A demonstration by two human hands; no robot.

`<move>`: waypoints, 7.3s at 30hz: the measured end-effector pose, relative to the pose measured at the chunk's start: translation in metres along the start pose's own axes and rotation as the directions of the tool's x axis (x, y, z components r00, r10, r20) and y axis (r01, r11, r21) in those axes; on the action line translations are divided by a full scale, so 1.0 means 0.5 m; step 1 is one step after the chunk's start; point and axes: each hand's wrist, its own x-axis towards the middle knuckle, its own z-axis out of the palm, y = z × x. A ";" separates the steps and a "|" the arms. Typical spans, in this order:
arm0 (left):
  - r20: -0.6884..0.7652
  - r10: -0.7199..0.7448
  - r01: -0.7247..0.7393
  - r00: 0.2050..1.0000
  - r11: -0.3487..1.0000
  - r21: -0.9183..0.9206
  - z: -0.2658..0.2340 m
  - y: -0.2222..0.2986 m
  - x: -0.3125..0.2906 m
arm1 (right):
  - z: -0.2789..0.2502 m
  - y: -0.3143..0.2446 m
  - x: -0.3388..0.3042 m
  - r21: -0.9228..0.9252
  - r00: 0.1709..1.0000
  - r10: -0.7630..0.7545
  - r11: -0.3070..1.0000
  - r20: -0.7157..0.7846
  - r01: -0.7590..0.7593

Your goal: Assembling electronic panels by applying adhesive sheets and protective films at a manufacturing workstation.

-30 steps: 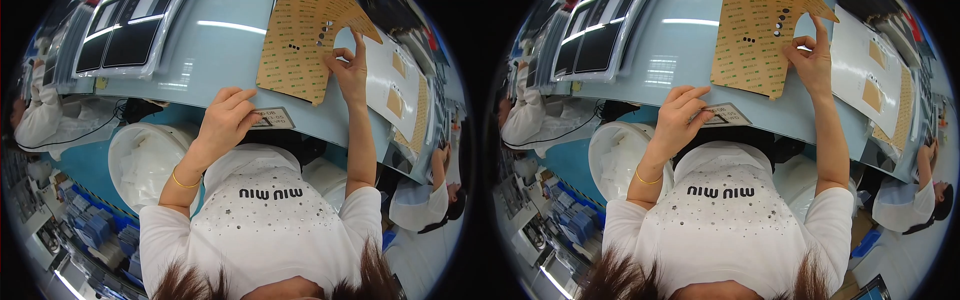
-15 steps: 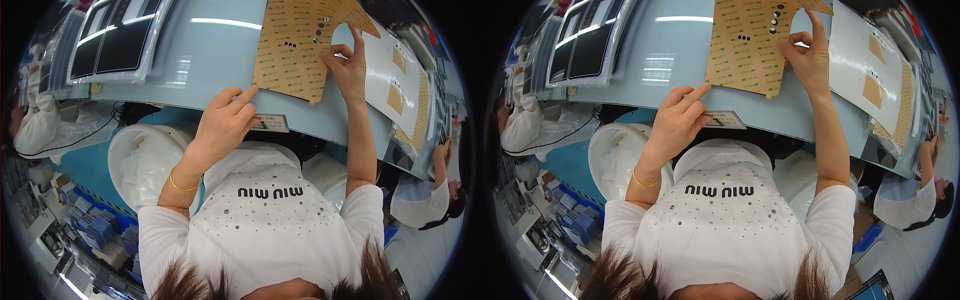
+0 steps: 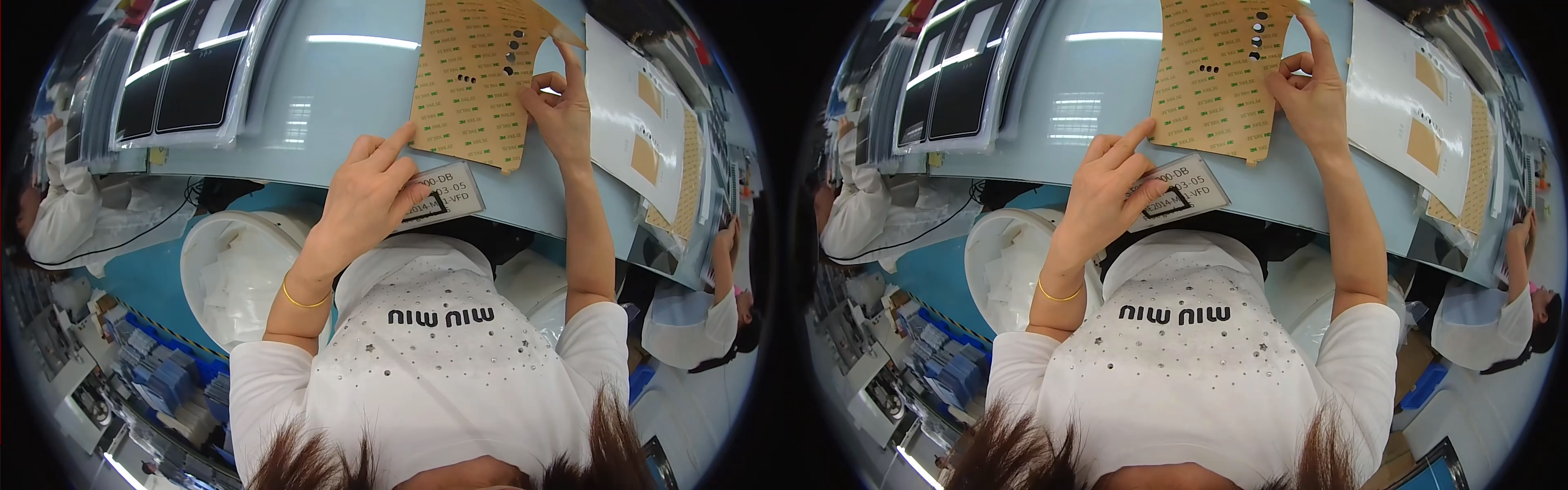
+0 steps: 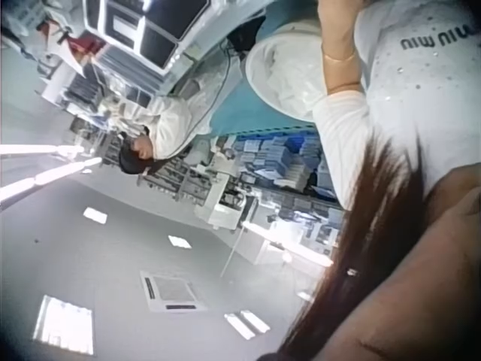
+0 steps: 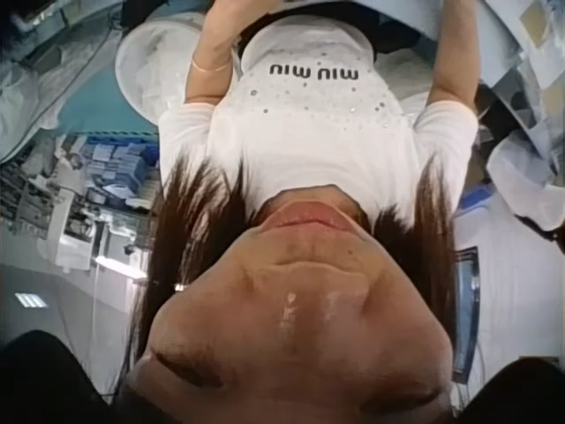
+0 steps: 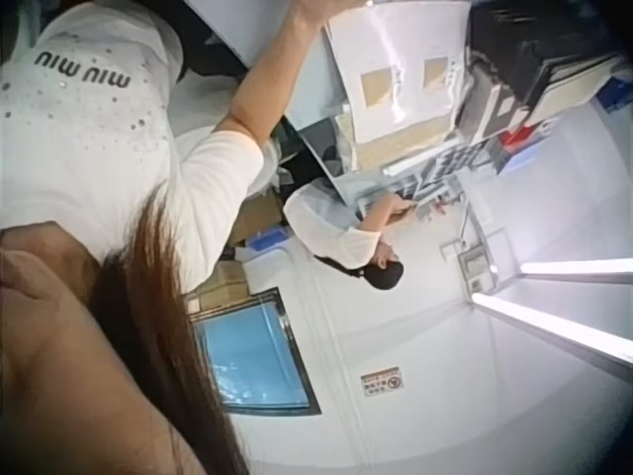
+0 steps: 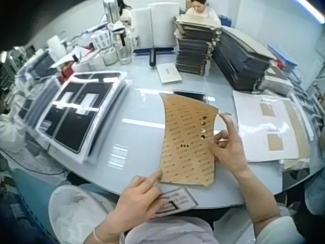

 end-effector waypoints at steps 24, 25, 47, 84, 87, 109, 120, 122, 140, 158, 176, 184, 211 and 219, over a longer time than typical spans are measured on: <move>-0.072 -0.574 0.240 0.816 0.450 -0.860 -0.095 -0.052 -0.008 | 0.016 -0.013 0.007 -0.419 0.979 -0.197 0.894 -0.048 0.160; -0.117 -0.535 0.224 0.837 0.529 -0.819 -0.109 -0.049 0.007 | 0.015 -0.009 0.008 -0.418 0.979 -0.198 0.895 -0.057 0.156; 0.382 0.451 -0.572 0.807 0.759 0.312 -0.035 -0.121 0.362 | 0.020 -0.005 0.011 -0.452 0.966 -0.254 0.867 -0.040 0.209; 0.510 0.603 -0.714 0.614 0.699 0.033 -0.058 -0.033 0.271 | -0.023 -0.007 0.032 -0.587 0.940 -0.304 0.737 0.152 0.334; 0.463 0.666 -0.761 0.585 0.648 0.031 -0.046 -0.023 0.281 | -0.020 -0.003 0.038 -0.571 0.940 -0.313 0.750 0.138 0.334; 0.374 0.381 -0.509 0.845 0.788 0.347 0.051 0.004 0.359 | -0.091 -0.034 0.173 -0.470 0.963 -0.160 0.847 0.219 0.248; 0.240 0.306 -0.385 0.921 0.807 0.448 0.049 0.063 0.175 | -0.087 0.063 0.200 -0.297 0.967 -0.095 0.940 0.236 0.165; 0.159 0.342 -0.377 0.926 0.853 0.360 0.032 0.057 0.148 | -0.085 0.061 0.194 -0.331 0.969 -0.152 0.920 0.195 0.211; 0.135 0.090 -0.146 0.987 0.856 0.495 0.054 -0.088 0.580 | -0.076 0.073 0.211 -0.191 0.969 -0.169 0.972 -0.179 0.134; 0.175 0.135 -0.205 0.975 0.852 0.482 0.127 -0.053 0.598 | -0.084 0.082 0.219 0.143 0.917 -0.060 0.982 -0.395 0.125; 0.058 0.216 -0.223 0.975 0.943 0.246 -0.040 0.061 -0.020 | -0.038 0.054 0.285 -0.728 0.955 -0.295 0.654 0.004 0.205; -0.251 -0.223 0.174 0.942 0.964 -0.202 -0.112 0.066 -0.037 | -0.032 0.017 0.410 -0.789 0.996 0.013 0.611 0.089 0.062; -0.148 -0.592 -0.024 0.793 0.212 -0.977 0.022 -0.097 0.329 | -0.067 -0.113 0.082 0.455 0.980 0.054 0.880 0.191 -0.137; -0.021 -0.592 0.029 0.806 0.076 -0.997 -0.014 -0.075 0.331 | -0.375 -0.142 0.324 0.429 0.875 -0.169 0.819 -0.453 0.380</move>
